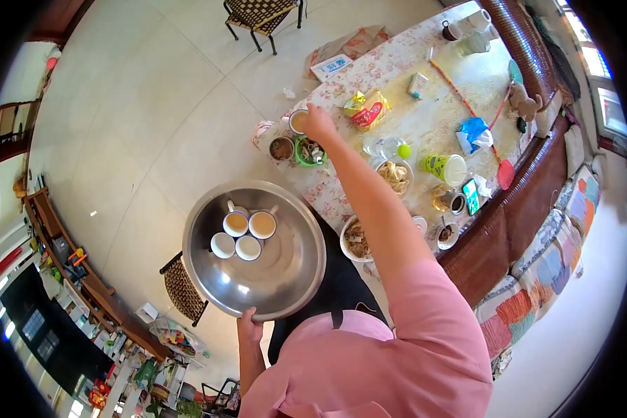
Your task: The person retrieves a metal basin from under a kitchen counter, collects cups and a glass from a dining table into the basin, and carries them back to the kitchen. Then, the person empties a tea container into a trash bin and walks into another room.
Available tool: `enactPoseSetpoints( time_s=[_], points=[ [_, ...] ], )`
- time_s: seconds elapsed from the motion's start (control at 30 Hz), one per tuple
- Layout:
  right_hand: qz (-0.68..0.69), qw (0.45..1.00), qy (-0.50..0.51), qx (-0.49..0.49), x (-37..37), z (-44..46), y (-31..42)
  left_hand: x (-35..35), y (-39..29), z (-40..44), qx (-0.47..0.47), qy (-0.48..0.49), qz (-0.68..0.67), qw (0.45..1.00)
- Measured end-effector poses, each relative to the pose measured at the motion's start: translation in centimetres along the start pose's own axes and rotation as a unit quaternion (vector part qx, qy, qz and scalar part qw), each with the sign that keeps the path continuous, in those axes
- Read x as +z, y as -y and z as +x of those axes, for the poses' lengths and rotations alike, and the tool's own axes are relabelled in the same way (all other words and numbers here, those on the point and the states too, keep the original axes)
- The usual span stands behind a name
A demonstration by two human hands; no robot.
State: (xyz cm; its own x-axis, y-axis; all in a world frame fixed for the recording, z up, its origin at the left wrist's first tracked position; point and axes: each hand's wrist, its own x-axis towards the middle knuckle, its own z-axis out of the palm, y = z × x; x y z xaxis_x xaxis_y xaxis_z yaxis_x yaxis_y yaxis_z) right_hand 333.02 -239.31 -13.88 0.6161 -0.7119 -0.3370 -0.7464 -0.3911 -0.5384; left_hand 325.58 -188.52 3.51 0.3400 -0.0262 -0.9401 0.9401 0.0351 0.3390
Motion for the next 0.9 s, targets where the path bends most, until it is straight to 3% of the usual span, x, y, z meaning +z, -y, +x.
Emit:
enactPoseSetpoints(
  time_s=[0.07, 0.13, 0.3, 0.37, 0.4, 0.47, 0.53, 0.6, 0.73, 0.9],
  points=[
    [-0.036, 0.998, 0.044, 0.039, 1.0, 0.7, 0.0, -0.3, 0.3, -0.1, 0.001, -0.024, -0.014, 1.0],
    [-0.08, 0.993, 0.019, 0.081, 1.1, 1.0, 0.1, 0.0, 0.4, -0.5, 0.011, -0.014, -0.031, 0.999],
    [-0.044, 0.994, -0.063, 0.078, -1.1, 0.4, -0.4, -2.2, 1.2, -0.4, 0.022, 0.01, -0.046, 0.999],
    [-0.02, 0.99, -0.134, -0.034, -4.7, -1.9, 0.9, -3.1, 1.4, 0.0, 0.023, 0.009, -0.04, 0.999],
    [-0.023, 0.989, -0.142, -0.034, -6.2, -3.3, 1.8, -3.3, 1.1, 0.0, 0.024, 0.018, -0.04, 0.999],
    [-0.01, 0.992, -0.098, -0.081, -9.5, -7.6, 3.3, -3.4, 0.6, 0.2, 0.002, 0.048, -0.013, 0.999],
    [0.117, 0.981, -0.095, -0.126, -12.0, -13.9, 5.7, -3.0, -0.1, -0.1, 0.001, 0.07, 0.009, 0.998],
    [0.168, 0.98, -0.028, -0.101, -13.3, -20.5, 8.3, -3.1, -0.7, -0.3, 0.006, 0.08, 0.037, 0.996],
    [0.031, 0.982, 0.107, -0.155, -8.9, -30.5, 9.5, -3.4, -2.1, -0.9, 0.013, 0.112, 0.077, 0.991],
    [-0.079, 0.977, 0.133, -0.149, -3.9, -37.6, 10.9, -4.7, -3.0, -1.1, 0.033, 0.135, 0.153, 0.978]
  ],
)
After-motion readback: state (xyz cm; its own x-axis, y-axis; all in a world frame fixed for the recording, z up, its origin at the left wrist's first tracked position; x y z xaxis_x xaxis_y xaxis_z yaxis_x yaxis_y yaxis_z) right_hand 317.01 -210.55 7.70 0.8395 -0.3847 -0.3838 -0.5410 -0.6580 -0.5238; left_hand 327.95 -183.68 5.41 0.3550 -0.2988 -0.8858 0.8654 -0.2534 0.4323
